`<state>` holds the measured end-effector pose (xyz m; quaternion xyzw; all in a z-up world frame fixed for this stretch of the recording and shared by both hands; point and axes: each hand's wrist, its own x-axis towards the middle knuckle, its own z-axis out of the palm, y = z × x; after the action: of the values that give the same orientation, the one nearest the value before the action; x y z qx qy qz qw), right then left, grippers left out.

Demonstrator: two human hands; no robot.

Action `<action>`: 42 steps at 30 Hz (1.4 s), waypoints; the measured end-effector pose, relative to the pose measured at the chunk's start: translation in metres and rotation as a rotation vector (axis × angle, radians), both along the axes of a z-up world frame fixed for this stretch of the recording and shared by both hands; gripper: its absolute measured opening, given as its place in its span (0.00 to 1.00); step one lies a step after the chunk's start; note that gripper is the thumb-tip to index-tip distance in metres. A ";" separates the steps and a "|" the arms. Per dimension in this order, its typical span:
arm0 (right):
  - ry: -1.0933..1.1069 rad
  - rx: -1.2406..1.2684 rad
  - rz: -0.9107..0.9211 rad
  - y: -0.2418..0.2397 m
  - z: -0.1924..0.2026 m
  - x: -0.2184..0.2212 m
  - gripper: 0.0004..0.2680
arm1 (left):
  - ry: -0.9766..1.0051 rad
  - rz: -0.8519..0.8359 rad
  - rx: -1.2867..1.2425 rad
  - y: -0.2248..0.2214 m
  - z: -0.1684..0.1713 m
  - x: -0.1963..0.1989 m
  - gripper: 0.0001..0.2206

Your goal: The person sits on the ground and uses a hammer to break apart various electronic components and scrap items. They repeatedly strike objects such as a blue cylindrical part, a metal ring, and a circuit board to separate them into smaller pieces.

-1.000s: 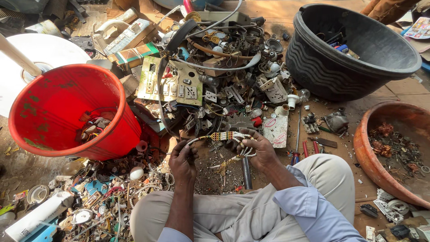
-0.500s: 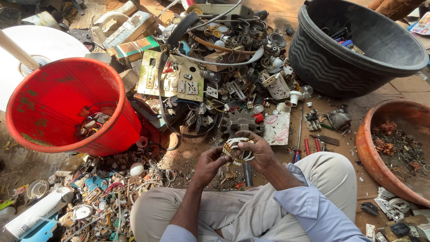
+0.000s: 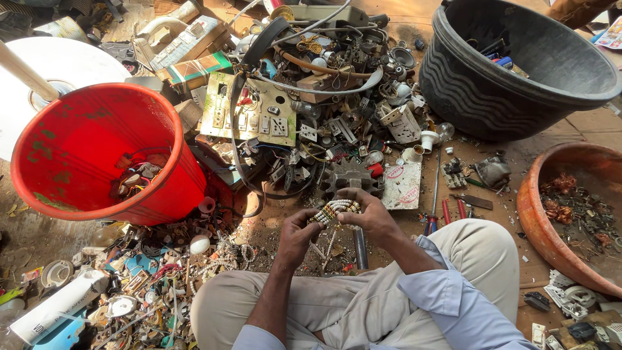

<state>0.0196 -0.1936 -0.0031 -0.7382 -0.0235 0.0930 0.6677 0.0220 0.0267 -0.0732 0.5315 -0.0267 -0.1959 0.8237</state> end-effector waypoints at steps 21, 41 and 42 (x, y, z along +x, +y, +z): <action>0.342 0.508 0.089 0.016 -0.012 -0.004 0.23 | 0.159 -0.044 -0.664 -0.004 -0.003 0.000 0.11; 0.546 0.617 0.046 0.062 -0.063 -0.023 0.14 | 0.216 0.181 -0.881 0.006 0.012 0.009 0.14; 0.602 0.739 0.014 0.060 -0.058 -0.025 0.14 | 0.196 0.190 -0.802 0.005 0.011 0.009 0.12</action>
<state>-0.0051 -0.1335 -0.0607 -0.3915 0.1345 0.2926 0.8620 0.0312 0.0320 -0.0625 0.1478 0.0269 -0.1428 0.9783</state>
